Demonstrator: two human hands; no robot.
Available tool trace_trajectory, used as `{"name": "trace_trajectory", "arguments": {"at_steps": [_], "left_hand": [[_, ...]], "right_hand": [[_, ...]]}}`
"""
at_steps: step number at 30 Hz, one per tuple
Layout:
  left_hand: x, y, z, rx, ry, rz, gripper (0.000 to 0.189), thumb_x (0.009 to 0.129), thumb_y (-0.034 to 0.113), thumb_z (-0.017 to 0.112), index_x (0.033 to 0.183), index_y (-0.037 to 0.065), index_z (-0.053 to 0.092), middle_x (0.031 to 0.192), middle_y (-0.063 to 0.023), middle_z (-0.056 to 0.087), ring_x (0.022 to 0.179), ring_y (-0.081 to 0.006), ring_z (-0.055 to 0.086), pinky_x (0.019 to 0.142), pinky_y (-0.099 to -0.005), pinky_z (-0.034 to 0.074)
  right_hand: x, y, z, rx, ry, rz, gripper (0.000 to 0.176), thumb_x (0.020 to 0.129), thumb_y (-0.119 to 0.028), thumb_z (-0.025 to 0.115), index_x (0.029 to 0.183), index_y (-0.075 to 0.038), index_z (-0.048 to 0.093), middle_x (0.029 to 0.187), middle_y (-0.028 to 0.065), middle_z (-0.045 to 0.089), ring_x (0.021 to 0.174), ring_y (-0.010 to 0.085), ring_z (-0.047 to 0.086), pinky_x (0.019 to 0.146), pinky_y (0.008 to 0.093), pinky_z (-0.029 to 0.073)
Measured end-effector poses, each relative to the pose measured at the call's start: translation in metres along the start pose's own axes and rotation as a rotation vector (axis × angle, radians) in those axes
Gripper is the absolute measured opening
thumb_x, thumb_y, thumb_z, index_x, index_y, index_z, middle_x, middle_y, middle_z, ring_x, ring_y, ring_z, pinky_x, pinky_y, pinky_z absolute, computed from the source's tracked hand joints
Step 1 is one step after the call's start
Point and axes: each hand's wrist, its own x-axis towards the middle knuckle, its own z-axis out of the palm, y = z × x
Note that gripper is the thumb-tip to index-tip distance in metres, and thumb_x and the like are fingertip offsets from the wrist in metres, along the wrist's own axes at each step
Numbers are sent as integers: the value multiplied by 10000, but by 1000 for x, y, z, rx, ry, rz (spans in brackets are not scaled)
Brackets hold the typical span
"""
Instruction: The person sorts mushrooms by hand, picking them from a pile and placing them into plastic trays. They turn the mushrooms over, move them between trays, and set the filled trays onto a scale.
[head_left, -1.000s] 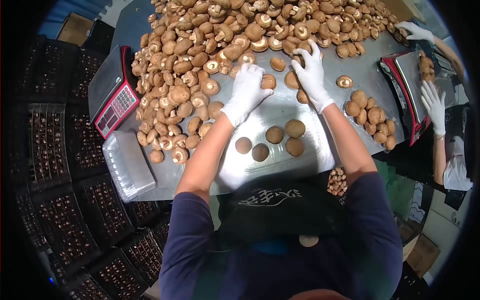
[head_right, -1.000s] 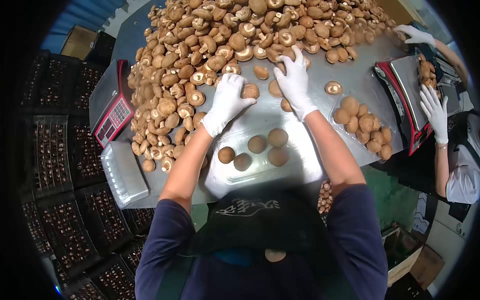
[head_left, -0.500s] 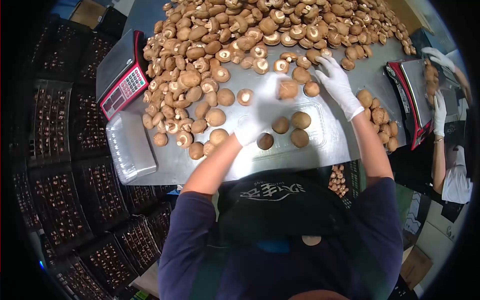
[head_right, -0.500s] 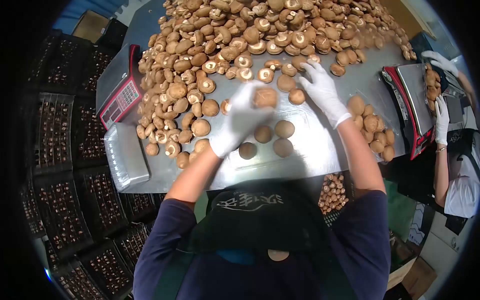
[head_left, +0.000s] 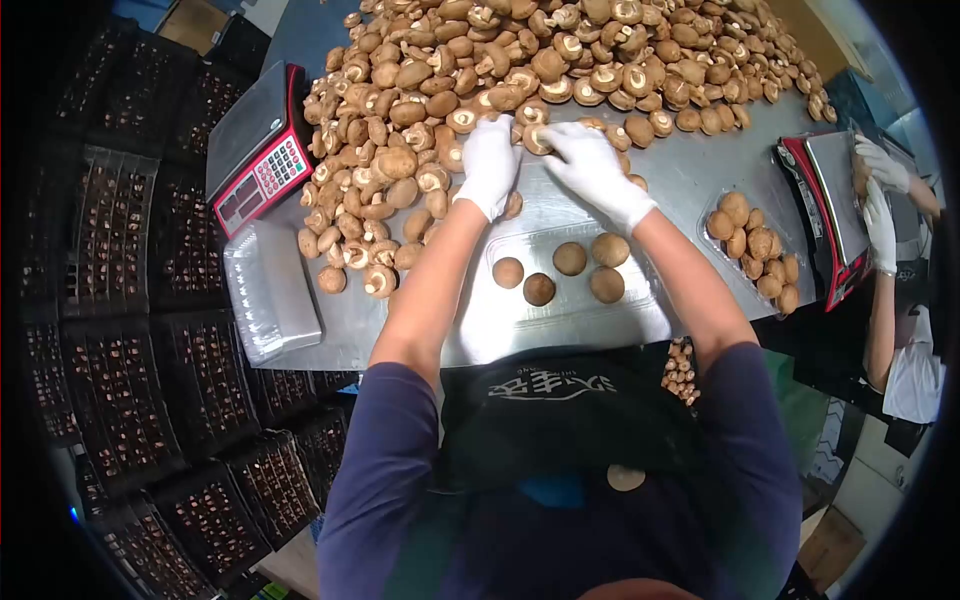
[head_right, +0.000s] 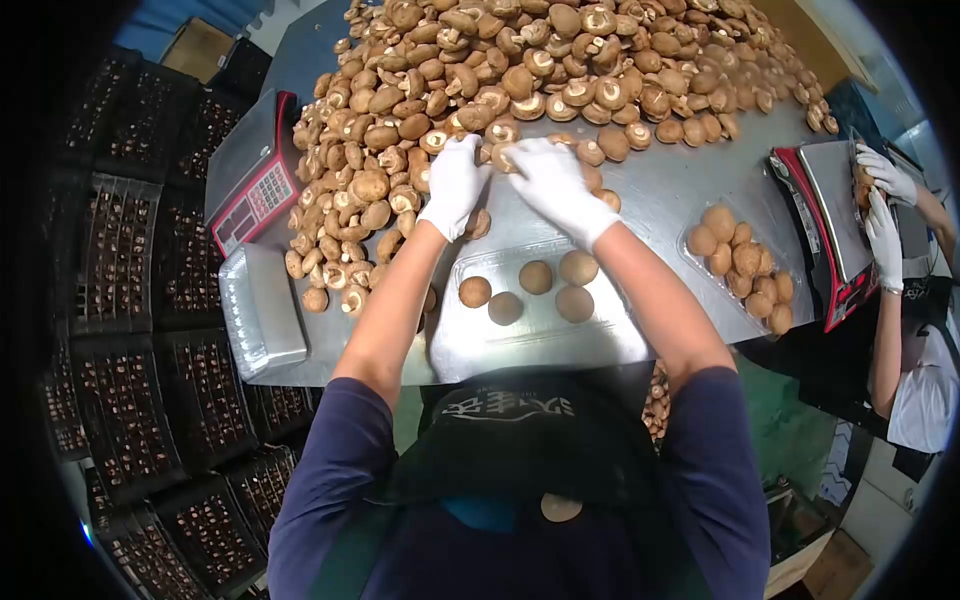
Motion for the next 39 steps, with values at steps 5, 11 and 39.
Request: {"name": "trace_trajectory", "arguments": {"at_steps": [5, 11, 39], "left_hand": [[-10, 9, -45, 6, 159, -114, 222, 835, 204, 606, 992, 50, 635, 878, -160, 681, 749, -318, 662, 681, -421, 521], [-126, 128, -76, -730, -547, 204, 344, 792, 278, 636, 1036, 41, 587, 873, -148, 633, 845, -348, 625, 734, -416, 494], [-122, 36, -83, -450, -522, 55, 395, 835, 28, 588, 1230, 21, 590, 1026, -161, 552, 967, -300, 564, 871, -346, 458]], "right_hand": [[14, 11, -29, -5, 78, 110, 272, 841, -202, 574, 1059, -73, 673, 1074, 107, 657, 1033, 284, 596, 912, 404, 455], [-4, 72, -80, 170, 93, 400, 284, 886, -230, 606, 1096, -51, 672, 1073, 122, 667, 1002, 264, 638, 883, 328, 486], [-92, 18, -81, 832, -44, 558, 432, 855, -244, 706, 1230, -45, 630, 1051, 76, 708, 955, 152, 647, 837, 282, 496]]}}
